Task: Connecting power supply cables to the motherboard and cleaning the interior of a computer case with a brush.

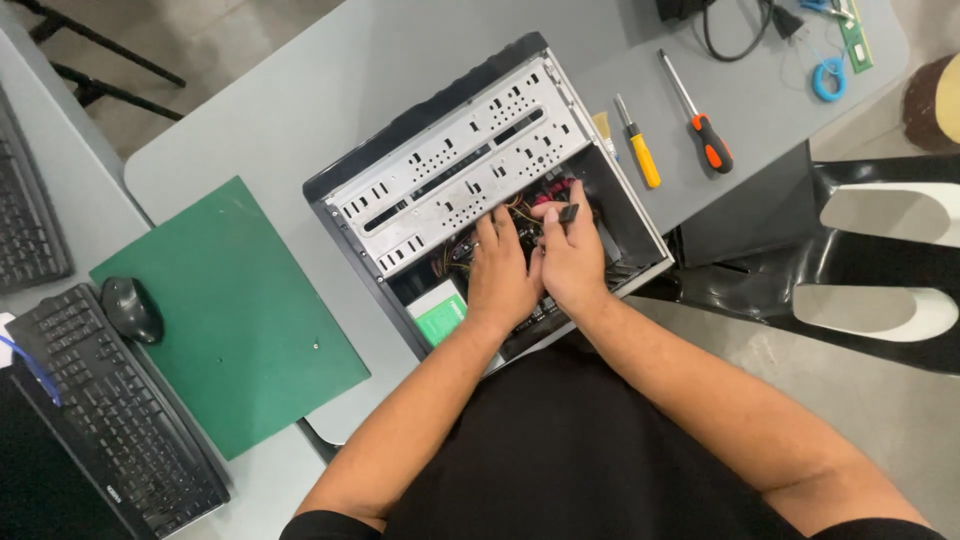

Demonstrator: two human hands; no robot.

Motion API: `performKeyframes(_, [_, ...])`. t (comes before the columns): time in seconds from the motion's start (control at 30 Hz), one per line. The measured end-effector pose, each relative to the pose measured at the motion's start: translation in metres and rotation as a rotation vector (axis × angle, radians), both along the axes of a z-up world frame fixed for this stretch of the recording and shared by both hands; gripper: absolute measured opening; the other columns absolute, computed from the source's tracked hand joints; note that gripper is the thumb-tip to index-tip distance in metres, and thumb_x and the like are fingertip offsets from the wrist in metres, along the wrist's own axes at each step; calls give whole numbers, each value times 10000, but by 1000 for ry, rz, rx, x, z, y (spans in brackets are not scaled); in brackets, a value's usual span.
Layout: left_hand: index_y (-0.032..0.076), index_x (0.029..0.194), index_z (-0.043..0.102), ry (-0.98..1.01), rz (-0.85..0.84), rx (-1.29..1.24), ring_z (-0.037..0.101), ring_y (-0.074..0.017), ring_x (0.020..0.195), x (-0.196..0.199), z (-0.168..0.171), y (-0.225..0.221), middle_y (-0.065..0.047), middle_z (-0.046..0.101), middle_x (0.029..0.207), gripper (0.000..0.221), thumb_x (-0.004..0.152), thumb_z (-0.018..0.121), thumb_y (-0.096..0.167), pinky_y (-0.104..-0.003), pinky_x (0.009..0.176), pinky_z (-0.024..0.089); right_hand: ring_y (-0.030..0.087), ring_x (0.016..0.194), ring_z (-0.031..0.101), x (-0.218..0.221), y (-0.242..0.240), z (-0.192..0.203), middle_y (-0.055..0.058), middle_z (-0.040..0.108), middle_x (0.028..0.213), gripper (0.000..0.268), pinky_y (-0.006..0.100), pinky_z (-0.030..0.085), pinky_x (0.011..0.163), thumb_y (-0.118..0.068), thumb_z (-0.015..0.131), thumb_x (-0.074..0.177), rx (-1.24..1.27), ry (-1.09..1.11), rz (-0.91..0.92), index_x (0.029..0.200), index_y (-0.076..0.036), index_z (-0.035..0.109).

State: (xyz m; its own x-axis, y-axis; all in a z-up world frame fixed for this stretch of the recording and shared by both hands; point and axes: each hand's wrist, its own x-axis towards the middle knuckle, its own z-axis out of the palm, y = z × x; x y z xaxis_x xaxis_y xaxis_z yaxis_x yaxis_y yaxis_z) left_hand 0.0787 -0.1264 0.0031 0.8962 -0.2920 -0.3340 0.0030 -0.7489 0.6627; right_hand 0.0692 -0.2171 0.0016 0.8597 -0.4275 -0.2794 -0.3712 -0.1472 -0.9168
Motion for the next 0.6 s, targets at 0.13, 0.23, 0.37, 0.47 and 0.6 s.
performKeyframes(0.13, [-101,1366,99,38,10,-39,333,-494,1184,0,10,2,-324,182,1346,749,832,502,236,-576,886,394,104,736,488,-2,-1,7,80,639,957,461,185,439,667,-75,388,953,60,-84,12,1367,47,225])
performKeyframes(0.23, [-101,1363,106,58,25,-83,359,-495,1170,1,11,3,-325,192,1342,748,825,493,245,-571,874,404,89,707,511,-3,-2,16,62,672,923,447,181,432,633,-91,487,933,2,-125,46,1339,16,335])
performKeyframes(0.37, [-96,1353,136,53,21,-87,398,-490,1140,2,9,5,-321,209,1335,746,811,504,262,-565,860,413,77,681,543,-1,-7,9,75,676,861,319,175,465,595,-92,547,906,-10,-187,116,1221,-55,511])
performKeyframes(0.47, [-105,1342,163,37,18,-99,428,-489,1116,4,10,7,-328,234,1319,730,809,515,248,-549,848,428,92,675,557,-3,-10,0,105,659,863,262,169,496,591,-93,516,918,64,-221,113,1176,-51,499])
performKeyframes(0.6, [-107,1331,195,28,-1,-102,456,-494,1089,4,17,8,-332,257,1310,699,811,513,236,-544,836,441,81,661,562,-2,-14,1,96,640,857,183,154,498,561,-111,432,958,138,-175,-42,1126,-73,369])
